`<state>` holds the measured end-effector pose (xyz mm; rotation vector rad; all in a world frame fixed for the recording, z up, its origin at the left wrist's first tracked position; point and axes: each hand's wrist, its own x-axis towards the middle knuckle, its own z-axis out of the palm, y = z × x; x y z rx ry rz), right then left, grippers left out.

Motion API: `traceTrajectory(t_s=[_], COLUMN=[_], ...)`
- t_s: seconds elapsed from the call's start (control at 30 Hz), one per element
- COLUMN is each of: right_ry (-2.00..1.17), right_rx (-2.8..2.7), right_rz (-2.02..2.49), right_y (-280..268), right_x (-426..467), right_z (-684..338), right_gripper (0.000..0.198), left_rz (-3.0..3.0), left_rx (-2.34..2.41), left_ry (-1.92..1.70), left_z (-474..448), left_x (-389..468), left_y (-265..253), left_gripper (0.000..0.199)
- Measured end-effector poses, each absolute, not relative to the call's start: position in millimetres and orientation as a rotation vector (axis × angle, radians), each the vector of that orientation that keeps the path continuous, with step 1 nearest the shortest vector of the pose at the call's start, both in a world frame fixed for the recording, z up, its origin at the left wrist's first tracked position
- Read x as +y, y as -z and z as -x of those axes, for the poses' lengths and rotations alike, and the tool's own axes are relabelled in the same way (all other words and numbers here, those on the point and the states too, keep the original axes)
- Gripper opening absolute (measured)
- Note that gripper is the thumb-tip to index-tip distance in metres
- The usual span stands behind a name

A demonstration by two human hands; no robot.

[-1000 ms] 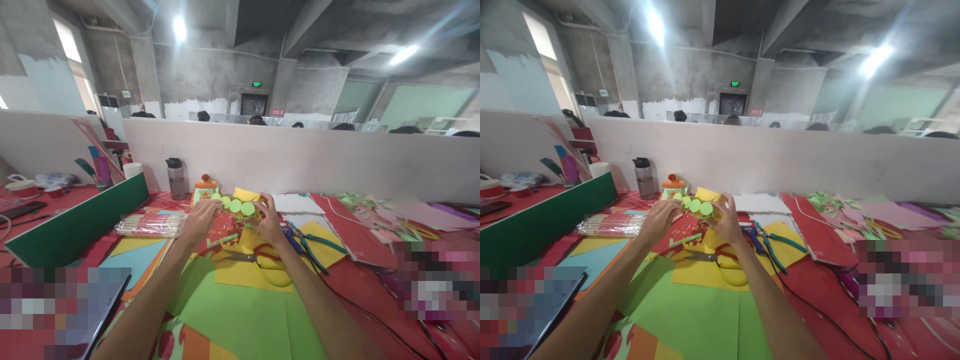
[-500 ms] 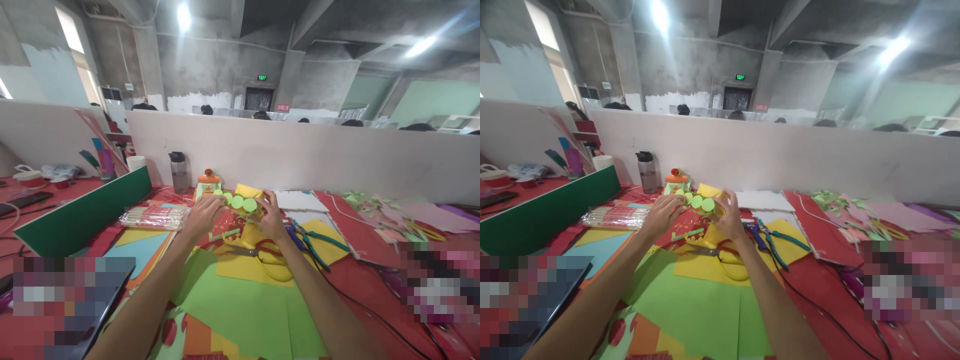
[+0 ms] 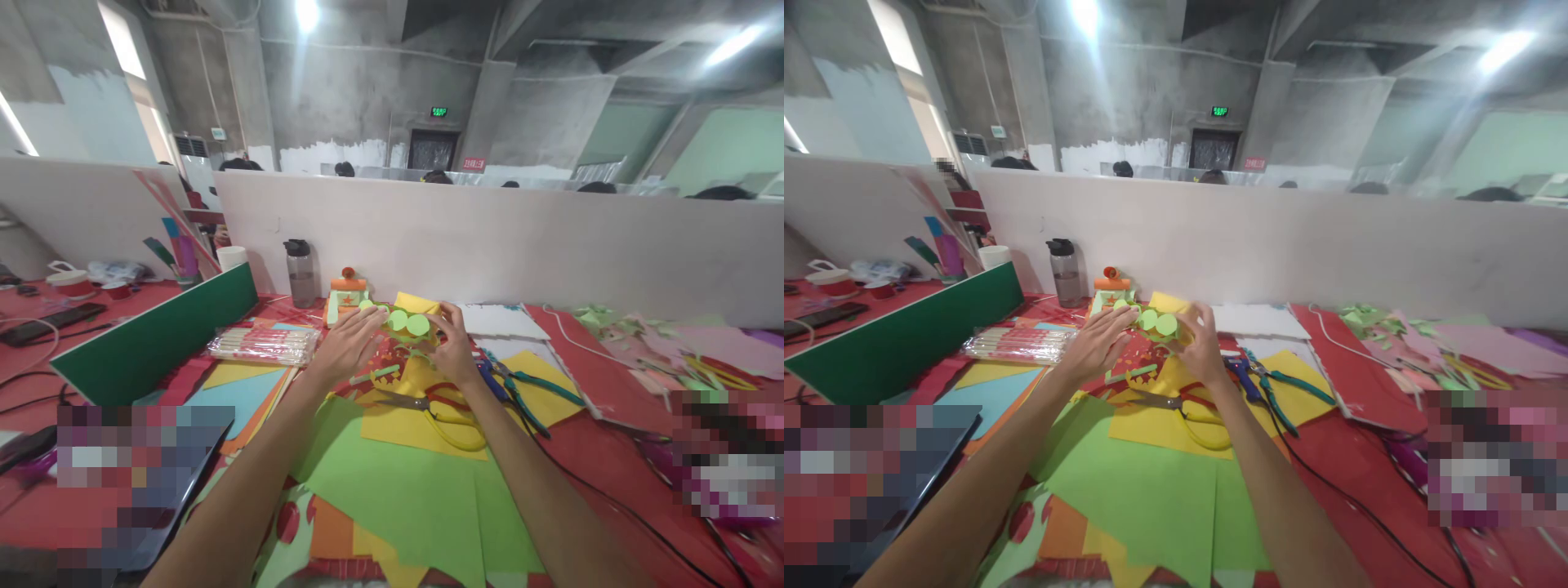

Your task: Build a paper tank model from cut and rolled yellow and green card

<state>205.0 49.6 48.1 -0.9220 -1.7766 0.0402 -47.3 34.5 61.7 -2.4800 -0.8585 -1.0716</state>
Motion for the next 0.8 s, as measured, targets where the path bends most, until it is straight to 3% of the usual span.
traceTrajectory(t_s=[0.33, 0.53, 0.7, 0.8], right_ry=[-0.059, -0.067, -0.035, -0.012], right_rx=[-1.747, -1.730, -1.720, -1.715], right_rz=[0.914, 0.935, 0.913, 0.901], right_y=[-42.1, -41.1, -41.3, -40.1], right_x=[55.7, 57.7, 58.6, 60.2], right_z=[-208.0, -211.4, -211.2, -210.8], right_gripper=[0.053, 0.053, 0.052, 0.051], left_rz=[2.469, 2.442, 2.384, 2.298], left_rx=[-0.833, -0.999, -1.278, -1.691], left_ry=[1.038, 1.086, 0.710, 0.357], left_z=[47.0, 46.7, 57.3, 69.9], left_x=[35.3, 35.2, 17.0, -12.3], left_y=[-56.8, -74.4, -91.7, -93.9], left_gripper=[0.045, 0.027, 0.027, 0.039])
